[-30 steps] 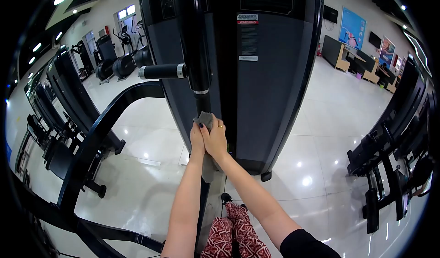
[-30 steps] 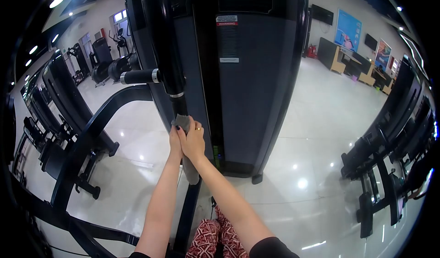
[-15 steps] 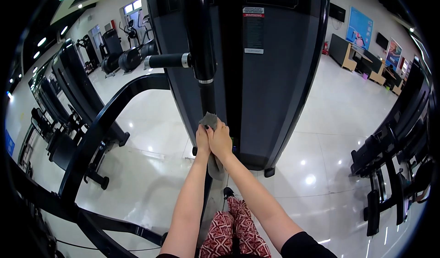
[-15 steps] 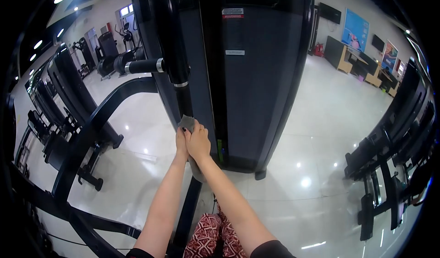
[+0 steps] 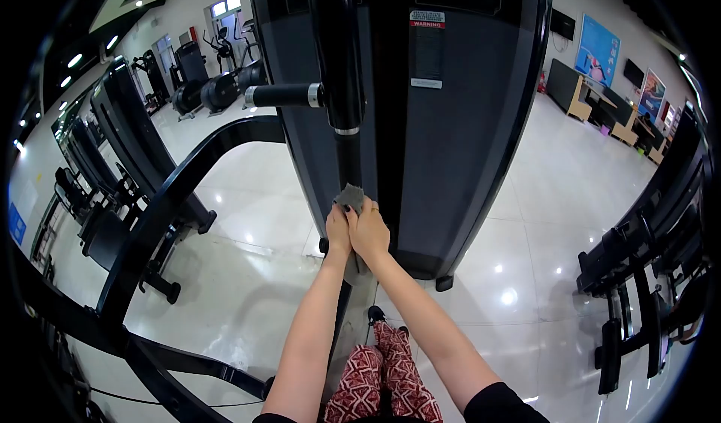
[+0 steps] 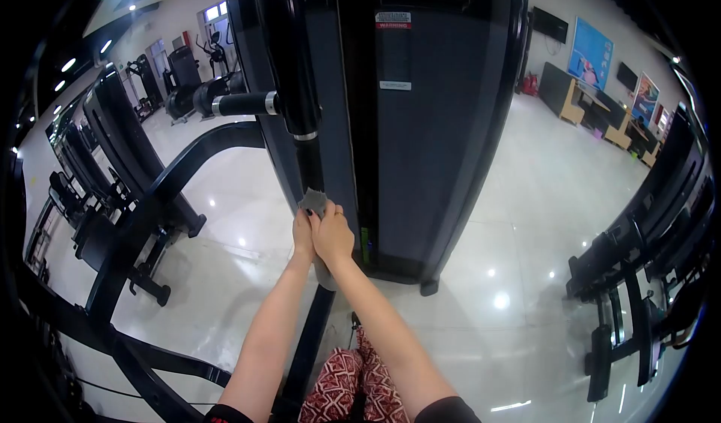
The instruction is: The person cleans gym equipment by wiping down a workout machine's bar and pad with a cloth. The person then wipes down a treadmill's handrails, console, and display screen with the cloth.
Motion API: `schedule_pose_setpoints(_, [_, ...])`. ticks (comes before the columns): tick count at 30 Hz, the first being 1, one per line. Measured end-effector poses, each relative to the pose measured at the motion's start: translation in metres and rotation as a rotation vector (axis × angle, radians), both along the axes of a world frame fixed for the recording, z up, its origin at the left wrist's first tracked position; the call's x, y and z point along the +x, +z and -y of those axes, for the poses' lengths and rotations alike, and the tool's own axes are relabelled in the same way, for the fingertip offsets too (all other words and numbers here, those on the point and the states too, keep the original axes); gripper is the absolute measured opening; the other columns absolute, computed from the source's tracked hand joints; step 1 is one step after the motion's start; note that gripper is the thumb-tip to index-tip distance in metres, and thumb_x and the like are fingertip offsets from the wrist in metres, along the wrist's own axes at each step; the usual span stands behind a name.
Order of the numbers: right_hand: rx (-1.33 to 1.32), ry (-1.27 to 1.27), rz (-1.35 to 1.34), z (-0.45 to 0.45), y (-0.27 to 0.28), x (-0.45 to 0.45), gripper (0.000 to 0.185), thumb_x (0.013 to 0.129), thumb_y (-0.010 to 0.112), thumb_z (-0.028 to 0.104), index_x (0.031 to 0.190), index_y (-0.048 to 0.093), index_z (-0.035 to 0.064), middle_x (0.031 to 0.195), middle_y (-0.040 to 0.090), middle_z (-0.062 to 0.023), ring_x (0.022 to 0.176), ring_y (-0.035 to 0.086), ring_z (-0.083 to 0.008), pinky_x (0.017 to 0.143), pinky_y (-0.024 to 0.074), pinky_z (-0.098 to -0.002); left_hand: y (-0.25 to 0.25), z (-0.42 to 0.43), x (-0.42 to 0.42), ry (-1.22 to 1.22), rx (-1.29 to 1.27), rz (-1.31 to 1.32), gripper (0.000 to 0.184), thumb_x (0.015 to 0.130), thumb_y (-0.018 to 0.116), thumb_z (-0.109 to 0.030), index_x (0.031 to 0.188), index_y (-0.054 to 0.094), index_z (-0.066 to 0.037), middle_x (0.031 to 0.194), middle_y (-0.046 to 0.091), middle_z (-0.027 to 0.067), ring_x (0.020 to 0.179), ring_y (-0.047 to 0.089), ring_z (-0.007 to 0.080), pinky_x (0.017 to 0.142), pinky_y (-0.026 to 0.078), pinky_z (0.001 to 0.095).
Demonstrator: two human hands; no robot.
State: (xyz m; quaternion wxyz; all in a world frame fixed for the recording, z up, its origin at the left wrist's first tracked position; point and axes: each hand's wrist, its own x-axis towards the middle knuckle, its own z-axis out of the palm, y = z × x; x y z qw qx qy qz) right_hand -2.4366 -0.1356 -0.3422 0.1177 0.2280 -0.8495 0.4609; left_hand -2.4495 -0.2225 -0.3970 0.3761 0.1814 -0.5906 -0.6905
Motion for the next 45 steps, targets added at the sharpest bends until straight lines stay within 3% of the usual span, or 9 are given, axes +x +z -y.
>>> schedule_pose_setpoints(2, [0.108,-0.016,-0.025,-0.01,0.004,-0.001,0.041,0.084,0.048,0.036,0.109,0.043,0.0041,0.105,0.052,-0.0153,0.08,0.059,-0.0359,0.066,0.048,-0.0433,0.006,0.004,0.013,0.167,-0.255,0.096,0.039,0.089,0.033,-0.032,0.09,0.056,0.0,0.076,0.059,0.0159,0.072,0.055,0.0295,0.07,0.042,0.0364])
schedule_pose_setpoints(3, [0.146,-0.038,-0.124,-0.017,0.011,-0.002,0.033,0.084,0.048,0.036,0.096,0.05,0.0046,0.094,0.057,-0.0149,0.069,0.06,-0.0351,0.06,0.0483,-0.0418,0.014,0.007,0.021,0.333,-0.5,0.208,0.038,0.088,0.034,-0.032,0.09,0.056,-0.001,0.074,0.058,0.0178,0.071,0.055,0.0326,0.069,0.042,0.0378])
schedule_pose_setpoints(4, [0.174,-0.02,-0.204,-0.024,0.014,-0.01,0.03,0.084,0.049,0.035,0.088,0.052,0.0051,0.085,0.058,-0.0134,0.066,0.06,-0.0336,0.057,0.0478,-0.041,0.044,0.005,0.033,0.357,-0.491,0.262,0.028,0.088,0.041,-0.026,0.082,0.052,0.0,0.067,0.05,0.0171,0.067,0.053,0.0228,0.066,0.041,0.0359])
schedule_pose_setpoints(6, [0.009,-0.017,-0.453,-0.033,0.037,-0.025,0.026,0.084,0.051,0.029,0.069,0.053,0.007,0.062,0.057,-0.0094,0.059,0.058,-0.0296,0.051,0.0452,-0.0383,0.098,0.013,0.05,0.308,-0.628,0.096,0.024,0.086,0.043,-0.024,0.083,0.052,-0.002,0.068,0.053,0.0172,0.067,0.054,0.0284,0.064,0.042,0.0365])
schedule_pose_setpoints(11, [-0.31,0.003,-0.95,-0.029,0.194,-0.045,0.015,0.083,0.055,0.02,0.076,0.053,0.0074,0.067,0.055,-0.01,0.057,0.055,-0.027,0.05,0.042,-0.0349,0.25,0.023,0.038,0.433,-1.006,-0.364,0.015,0.084,0.053,-0.017,0.082,0.046,-0.003,0.067,0.055,0.0165,0.064,0.056,0.0341,0.056,0.042,0.0377])
schedule_pose_setpoints(16, [-0.164,-0.292,-1.23,-0.009,0.305,-0.084,0.025,0.086,0.05,0.025,0.067,0.047,0.0097,0.051,0.054,-0.0068,0.044,0.056,-0.0243,0.04,0.0436,-0.0337,0.361,0.052,0.0,0.652,-1.225,-0.243,0.024,0.089,0.043,-0.028,0.088,0.048,-0.005,0.073,0.06,0.02,0.073,0.059,0.0385,0.06,0.045,0.0452])
schedule_pose_setpoints(18, [-0.098,-0.371,-1.252,0.001,0.302,-0.092,0.026,0.086,0.049,0.026,0.066,0.046,0.0103,0.049,0.054,-0.0064,0.042,0.056,-0.0239,0.039,0.0438,-0.0337,0.368,0.048,-0.011,0.732,-1.304,0.057,0.031,0.091,0.035,-0.033,0.09,0.05,-0.006,0.075,0.061,0.0206,0.075,0.059,0.0398,0.064,0.046,0.0479])
schedule_pose_setpoints(37, [-0.357,-0.041,-0.81,0.022,0.245,-0.105,0.028,0.089,0.036,0.026,0.077,0.051,0.0053,0.064,0.059,-0.0189,0.06,0.057,-0.039,0.055,0.0452,-0.0461,0.311,0.076,-0.041,0.405,-1.224,0.079,0.046,0.094,0.021,-0.038,0.103,0.056,-0.01,0.091,0.061,0.0218,0.09,0.056,0.0405,0.08,0.043,0.0484])
schedule_pose_setpoints(45, [-0.403,0.042,-0.696,0.029,0.228,-0.114,0.028,0.087,0.035,0.027,0.077,0.049,0.0049,0.068,0.059,-0.0202,0.064,0.056,-0.0411,0.06,0.0438,-0.0485,0.318,0.06,-0.029,0.395,-1.388,0.509,0.025,0.085,0.039,-0.018,0.103,0.056,-0.016,0.097,0.062,0.015,0.096,0.057,0.0325,0.081,0.044,0.0435])
